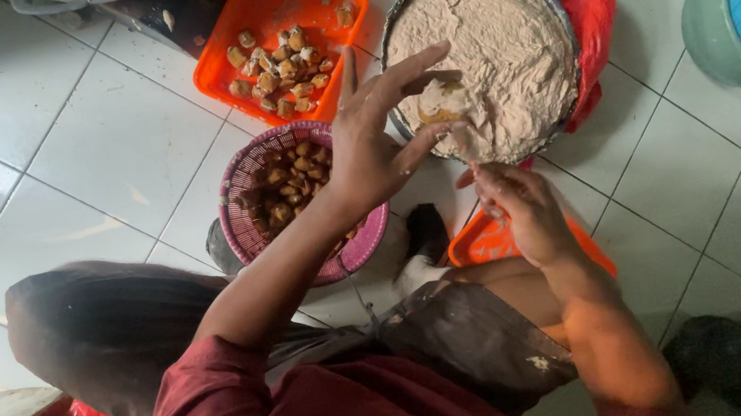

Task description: The person scoops a white paste from a large tray using an orange spatula and spreads it onto small brown snack items held in the left hand. Each coated item is placed into an orange tray. The process is repeated continuously.

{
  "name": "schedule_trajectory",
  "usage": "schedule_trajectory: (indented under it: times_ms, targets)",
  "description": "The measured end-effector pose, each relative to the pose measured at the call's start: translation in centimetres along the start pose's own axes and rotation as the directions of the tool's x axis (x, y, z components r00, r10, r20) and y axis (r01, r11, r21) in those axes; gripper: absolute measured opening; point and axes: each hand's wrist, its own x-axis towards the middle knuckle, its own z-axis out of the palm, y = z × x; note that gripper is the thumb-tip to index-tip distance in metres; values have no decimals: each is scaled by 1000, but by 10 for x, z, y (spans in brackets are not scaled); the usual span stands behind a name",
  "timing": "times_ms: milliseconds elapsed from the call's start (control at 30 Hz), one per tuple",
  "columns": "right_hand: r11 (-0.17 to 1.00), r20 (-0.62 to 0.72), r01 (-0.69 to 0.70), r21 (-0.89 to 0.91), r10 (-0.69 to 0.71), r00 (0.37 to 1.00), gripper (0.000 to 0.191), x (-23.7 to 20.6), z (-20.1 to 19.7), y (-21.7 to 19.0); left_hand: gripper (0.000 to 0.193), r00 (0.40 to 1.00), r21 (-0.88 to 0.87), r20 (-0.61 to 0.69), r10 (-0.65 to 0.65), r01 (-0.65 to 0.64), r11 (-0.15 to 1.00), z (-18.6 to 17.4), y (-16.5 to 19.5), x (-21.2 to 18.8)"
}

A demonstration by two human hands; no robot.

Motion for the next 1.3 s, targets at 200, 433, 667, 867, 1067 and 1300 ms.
schedule_trajectory:
  times_ms: [200,433,667,867,1067,1300]
  targets:
    - [978,-52,-137,157,146,988,39,2,4,11,68,984,-483,-103,-149,81,872,29,-43,-18]
    - [899,-192,50,435,38,981,38,0,-15,7,60,341,-601,115,-933,772,208,66,-171,-129]
    - [918,-221,58,393,33,975,38,2,-14,13,85,207,-663,-235,-950,681,312,20,-249,-102]
    - [889,-236,94,449,16,972,40,-1,-24,8,93,306,-592,-481,-822,578,562,-56,-276,-82]
    - [884,-359,176,434,-10,933,40,-8,-70,0,40,516,-406,-297,-803,693,596,-17,-279,-161]
    - [974,-332,20,-226,-96,938,20,46,-164,39,54,541,680,378,-752,389,622,49,-262,-272]
